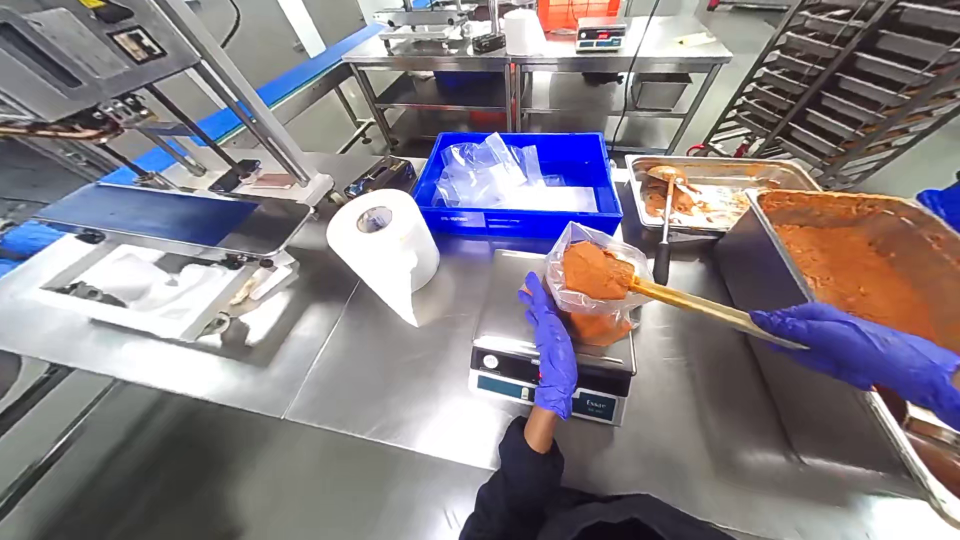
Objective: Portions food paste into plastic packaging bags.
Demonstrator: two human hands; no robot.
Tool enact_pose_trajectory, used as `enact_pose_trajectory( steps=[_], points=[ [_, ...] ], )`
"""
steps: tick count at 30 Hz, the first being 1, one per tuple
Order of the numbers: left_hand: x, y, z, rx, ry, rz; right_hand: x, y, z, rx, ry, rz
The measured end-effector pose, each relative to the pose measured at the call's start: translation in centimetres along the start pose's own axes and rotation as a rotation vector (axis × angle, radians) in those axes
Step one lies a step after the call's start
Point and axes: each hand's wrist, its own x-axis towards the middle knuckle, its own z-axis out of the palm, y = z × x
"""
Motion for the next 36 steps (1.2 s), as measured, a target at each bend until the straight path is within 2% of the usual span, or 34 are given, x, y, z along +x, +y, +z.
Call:
enact_pose_trajectory(
  steps=[7,10,13,16,20,31,34,36],
  points=[
    [-1.1,1.9,-3.9,-0.123,0.157,0.147,-0.6,3.1,0.1,0.171,0.085,-0.121],
    [-2.1,2.7,-6.9,-0.072,0.294,0.064,-1.0,3.5,0.2,0.21,0.112,-0.167],
    [-3.0,2.1,-9.7,-0.139,0.36,0.104,-0.3,4.3,0.1,0.263,0.125,-0.178],
    [-4.0,1.8,-11.3,-0.122,0.399,0.108,0.2,4.5,-0.1,0.275,0.114,-0.182],
    [-5.6,0.4,-12.3,-0.066,0.447,0.026,0.6,4.3,0.1,0.285,0.11,-0.156],
    [-5.7,0.3,-12.3,0.0,0.434,-0.036,1.0,4.0,0.7,0.278,0.114,-0.185],
    [-5.5,0.3,-11.3,-0.005,0.366,-0.061,1.0,3.4,0.0,0.172,0.147,-0.247],
    [-4.9,0.1,-9.9,-0.024,0.289,-0.048,0.8,2.5,-0.9,-0.003,0.228,-0.316]
  ],
)
